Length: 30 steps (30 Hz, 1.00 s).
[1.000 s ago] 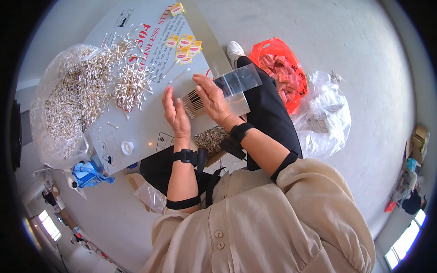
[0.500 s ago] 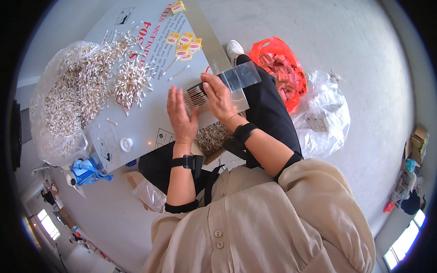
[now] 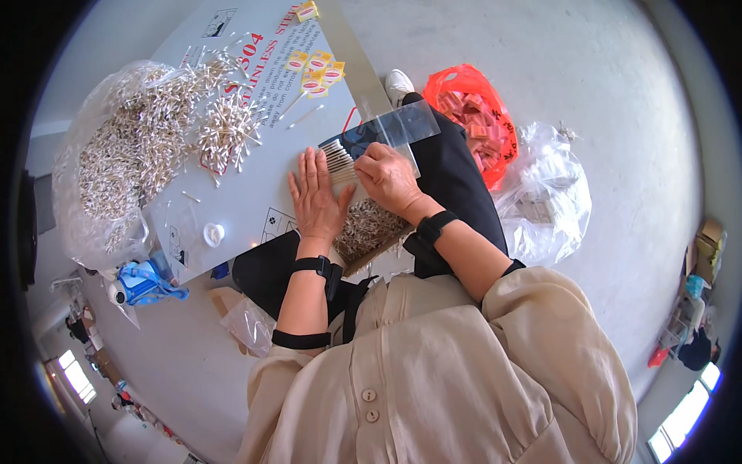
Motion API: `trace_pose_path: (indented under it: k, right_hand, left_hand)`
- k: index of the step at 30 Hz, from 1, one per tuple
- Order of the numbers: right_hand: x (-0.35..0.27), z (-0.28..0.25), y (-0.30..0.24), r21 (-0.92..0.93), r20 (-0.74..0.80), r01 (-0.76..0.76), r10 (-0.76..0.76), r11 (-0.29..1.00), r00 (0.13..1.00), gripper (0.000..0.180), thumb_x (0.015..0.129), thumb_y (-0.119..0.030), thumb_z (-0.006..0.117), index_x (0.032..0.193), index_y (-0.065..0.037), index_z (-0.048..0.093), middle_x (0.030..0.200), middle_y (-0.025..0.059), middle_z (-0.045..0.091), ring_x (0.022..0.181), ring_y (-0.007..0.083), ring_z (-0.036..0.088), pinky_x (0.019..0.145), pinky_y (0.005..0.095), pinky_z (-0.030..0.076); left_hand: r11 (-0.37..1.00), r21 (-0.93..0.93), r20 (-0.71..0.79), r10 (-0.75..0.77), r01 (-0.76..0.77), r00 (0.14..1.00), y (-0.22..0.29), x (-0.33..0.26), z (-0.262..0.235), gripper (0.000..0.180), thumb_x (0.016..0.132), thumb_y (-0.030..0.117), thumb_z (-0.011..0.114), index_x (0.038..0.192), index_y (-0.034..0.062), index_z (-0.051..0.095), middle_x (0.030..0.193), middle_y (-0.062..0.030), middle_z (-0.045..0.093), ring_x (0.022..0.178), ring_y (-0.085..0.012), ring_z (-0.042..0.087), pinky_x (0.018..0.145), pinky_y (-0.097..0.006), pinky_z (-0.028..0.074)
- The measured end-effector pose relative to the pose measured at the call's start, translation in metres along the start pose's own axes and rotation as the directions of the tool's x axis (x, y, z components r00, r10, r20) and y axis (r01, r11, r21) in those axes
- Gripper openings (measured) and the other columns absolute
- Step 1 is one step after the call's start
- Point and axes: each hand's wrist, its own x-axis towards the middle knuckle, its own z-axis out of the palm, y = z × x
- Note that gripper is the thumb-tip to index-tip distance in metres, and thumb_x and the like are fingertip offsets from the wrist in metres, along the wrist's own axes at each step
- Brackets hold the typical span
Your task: The recorder is packing cotton swabs into small plastic bags, adding a product label to each.
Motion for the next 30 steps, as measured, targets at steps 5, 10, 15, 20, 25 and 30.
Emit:
trace_pose_path:
  k: [5,10,15,20,25,30]
  right_hand:
    - [-0.0017,0.0025,0.0019,-0.011,-0.001,0.025,-0.025,1.0,1.0,0.004,0.077,-0.01,0.065,0.078,-0.007,0.064,0.08,0.0088,0.056,0.079,0.0296,0.061,0.066,0.0393,0.05]
    - [-0.0019,0.0004,0.0017,-0.03,0.036,0.054,-0.053,0.998,0.998,0.004,0.076,-0.01,0.065,0.079,-0.008,0.063,0.08,0.0089,0.056,0.079,0.0302,0.06,0.067,0.0402,0.05]
    - [-0.0017,0.0036,-0.0006,-0.019,0.003,0.035,-0.035,0.999,0.999,0.007,0.076,-0.012,0.065,0.082,-0.008,0.064,0.081,0.0089,0.057,0.08,0.0304,0.06,0.069,0.0413,0.05]
    - [0.0005,0.006,-0.0031,-0.049,-0.022,0.003,-0.004,0.999,1.0,0.008,0.077,-0.012,0.066,0.083,-0.008,0.065,0.079,0.0084,0.057,0.08,0.0301,0.06,0.068,0.0412,0.05]
    - [0.0003,0.0069,-0.0012,-0.062,0.011,0.013,-0.013,0.998,1.0,0.005,0.077,-0.013,0.066,0.08,-0.008,0.065,0.078,0.0086,0.057,0.078,0.0302,0.06,0.067,0.0416,0.05]
    - [0.0024,0.0074,-0.0065,0.012,-0.039,-0.064,0.065,0.998,0.997,0.005,0.078,-0.013,0.066,0.081,-0.008,0.066,0.077,0.0093,0.057,0.079,0.031,0.061,0.067,0.0427,0.05]
  left_hand:
    - [1.0,0.012,-0.01,-0.002,0.002,1.0,0.0001,0.0007,0.0013,0.084,0.089,0.055,0.054,0.15,0.0056,0.025,0.157,-0.0131,0.023,0.147,-0.0281,0.017,0.118,-0.052,0.011]
    - [1.0,0.009,-0.02,0.001,-0.001,1.0,-0.0006,0.0005,0.0029,0.083,0.089,0.055,0.053,0.15,0.0058,0.025,0.157,-0.0132,0.024,0.147,-0.0283,0.017,0.118,-0.052,0.011]
    - [1.0,0.013,-0.028,0.005,-0.005,1.0,-0.0017,0.0007,0.0046,0.083,0.089,0.055,0.053,0.15,0.0059,0.025,0.157,-0.013,0.024,0.147,-0.0287,0.017,0.118,-0.052,0.01]
    - [1.0,0.015,-0.024,0.002,-0.002,1.0,-0.0021,0.0006,0.0056,0.083,0.089,0.056,0.053,0.15,0.0062,0.026,0.157,-0.0127,0.024,0.147,-0.0287,0.017,0.118,-0.052,0.01]
    - [1.0,0.014,-0.032,0.006,-0.005,0.999,-0.0027,0.0011,0.0058,0.084,0.088,0.058,0.053,0.15,0.0064,0.026,0.157,-0.0124,0.024,0.147,-0.0281,0.017,0.118,-0.052,0.01]
    - [1.0,0.017,-0.03,0.002,-0.002,1.0,-0.0024,0.0012,0.0061,0.084,0.088,0.058,0.053,0.149,0.0061,0.027,0.157,-0.0125,0.024,0.147,-0.028,0.017,0.118,-0.053,0.011]
